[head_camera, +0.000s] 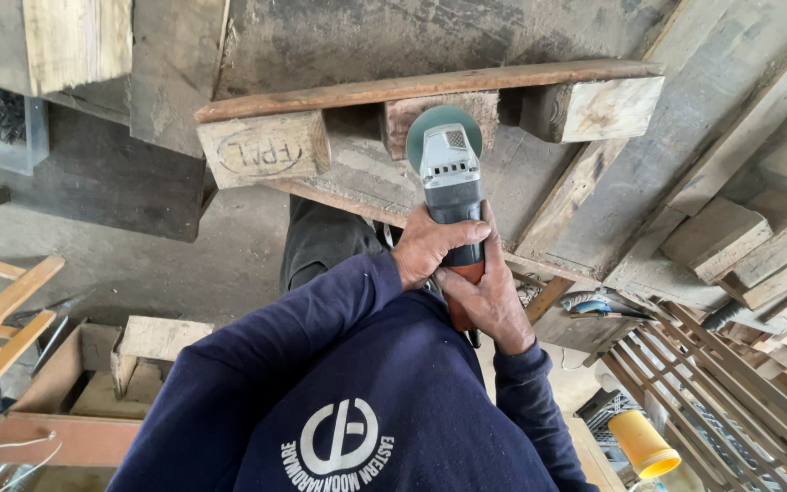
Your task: The person uses an angle grinder to smooth the surface of a wooden pallet block. They hold the tool with both hands and move it back and forth across the wood, generating sparks. The person briefly pauses to reposition the wood before continuing the grinding process.
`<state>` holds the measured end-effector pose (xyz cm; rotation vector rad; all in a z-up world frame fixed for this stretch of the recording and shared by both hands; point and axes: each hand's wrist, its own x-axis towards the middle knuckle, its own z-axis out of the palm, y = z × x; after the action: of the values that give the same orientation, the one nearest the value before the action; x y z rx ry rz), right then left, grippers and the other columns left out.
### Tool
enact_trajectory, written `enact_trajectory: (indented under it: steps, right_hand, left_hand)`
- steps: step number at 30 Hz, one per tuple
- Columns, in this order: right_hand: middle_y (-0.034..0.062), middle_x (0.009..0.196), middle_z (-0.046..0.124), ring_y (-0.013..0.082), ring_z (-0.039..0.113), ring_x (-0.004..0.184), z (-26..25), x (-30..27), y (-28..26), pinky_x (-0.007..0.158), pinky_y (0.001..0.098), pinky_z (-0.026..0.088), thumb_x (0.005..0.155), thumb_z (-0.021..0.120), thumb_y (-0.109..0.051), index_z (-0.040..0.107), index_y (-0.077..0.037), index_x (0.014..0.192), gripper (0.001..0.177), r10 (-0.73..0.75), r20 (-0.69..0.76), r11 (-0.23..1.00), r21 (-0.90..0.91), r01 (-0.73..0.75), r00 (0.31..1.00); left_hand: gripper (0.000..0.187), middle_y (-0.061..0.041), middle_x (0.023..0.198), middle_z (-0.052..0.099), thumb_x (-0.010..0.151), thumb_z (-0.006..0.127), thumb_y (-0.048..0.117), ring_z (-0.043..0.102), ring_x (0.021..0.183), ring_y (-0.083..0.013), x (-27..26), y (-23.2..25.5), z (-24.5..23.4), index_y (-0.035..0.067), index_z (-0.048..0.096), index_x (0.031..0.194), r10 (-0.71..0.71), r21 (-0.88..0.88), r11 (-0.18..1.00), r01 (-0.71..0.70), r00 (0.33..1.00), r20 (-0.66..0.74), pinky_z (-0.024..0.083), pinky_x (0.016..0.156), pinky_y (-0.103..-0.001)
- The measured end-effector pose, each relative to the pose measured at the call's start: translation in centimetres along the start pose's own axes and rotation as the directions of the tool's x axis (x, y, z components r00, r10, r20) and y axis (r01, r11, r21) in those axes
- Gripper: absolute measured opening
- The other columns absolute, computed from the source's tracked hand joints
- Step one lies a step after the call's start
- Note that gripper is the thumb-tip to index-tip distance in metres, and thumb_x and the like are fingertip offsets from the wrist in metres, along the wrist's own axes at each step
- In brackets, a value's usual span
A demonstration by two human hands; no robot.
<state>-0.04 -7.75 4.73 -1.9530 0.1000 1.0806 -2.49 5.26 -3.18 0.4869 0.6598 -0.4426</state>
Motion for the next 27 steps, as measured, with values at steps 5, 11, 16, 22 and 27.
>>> enact_trajectory:
  steps: [5,11,16,22,27]
  right_hand:
    - [0.0231,0.148,0.052,0.03,0.058,0.134,-0.6,0.1,0.4,0.108,0.0411,0.05,0.083,0.078,-0.02,0.007,-0.007,0.165,0.109,-0.034,0.003,0.997,-0.069,0.034,0.999]
    - [0.0231,0.144,0.054,0.0296,0.062,0.127,-1.2,0.1,0.6,0.102,0.0411,0.056,0.082,0.075,-0.018,0.006,-0.008,0.165,0.108,-0.015,-0.021,1.0,0.013,0.015,1.0]
    - [0.0224,0.131,0.054,0.0286,0.069,0.106,-2.6,0.3,0.7,0.085,0.0434,0.066,0.086,0.07,-0.015,0.003,-0.007,0.163,0.102,-0.062,-0.081,0.996,0.063,0.067,0.995]
    - [0.0216,0.117,0.061,0.0284,0.072,0.09,-2.5,0.1,0.4,0.075,0.0436,0.066,0.086,0.07,-0.014,0.018,-0.003,0.158,0.089,0.039,-0.219,0.997,0.073,-0.023,0.975]
    - [0.0238,0.124,0.06,0.0287,0.072,0.101,0.1,0.3,-1.3,0.084,0.0397,0.067,0.084,0.076,-0.016,0.022,-0.001,0.155,0.09,-0.053,-0.016,0.995,-0.091,0.051,0.998]
  left_hand:
    - [0.033,-0.009,0.097,0.072,0.08,0.084,0.015,0.07,0.088,-0.018,0.2,-0.1,0.4,0.002,0.07,0.106,0.015,0.011,1.0,-0.016,1.0,0.014,0.061,0.082,-0.037]
    - [0.037,-0.01,0.098,0.074,0.078,0.085,0.018,0.072,0.088,-0.0212,1.4,-0.5,0.9,0.002,0.07,0.108,-0.01,0.095,0.995,0.007,1.0,0.025,0.063,0.083,-0.037]
    - [0.049,-0.013,0.104,0.072,0.076,0.084,0.026,0.075,0.091,-0.0246,4.6,-1.0,2.6,0.004,0.065,0.115,-0.069,0.171,0.984,0.04,0.984,0.165,0.066,0.085,-0.043]
    - [0.049,-0.015,0.101,0.071,0.076,0.083,0.028,0.074,0.089,-0.0265,6.4,-0.8,3.8,0.003,0.064,0.114,-0.068,0.212,0.977,0.018,0.972,0.227,0.065,0.085,-0.046]
    - [0.043,-0.012,0.098,0.07,0.077,0.082,0.023,0.074,0.087,-0.0254,1.6,0.6,1.0,0.002,0.064,0.11,-0.023,0.157,0.987,0.016,0.999,0.043,0.067,0.083,-0.044]
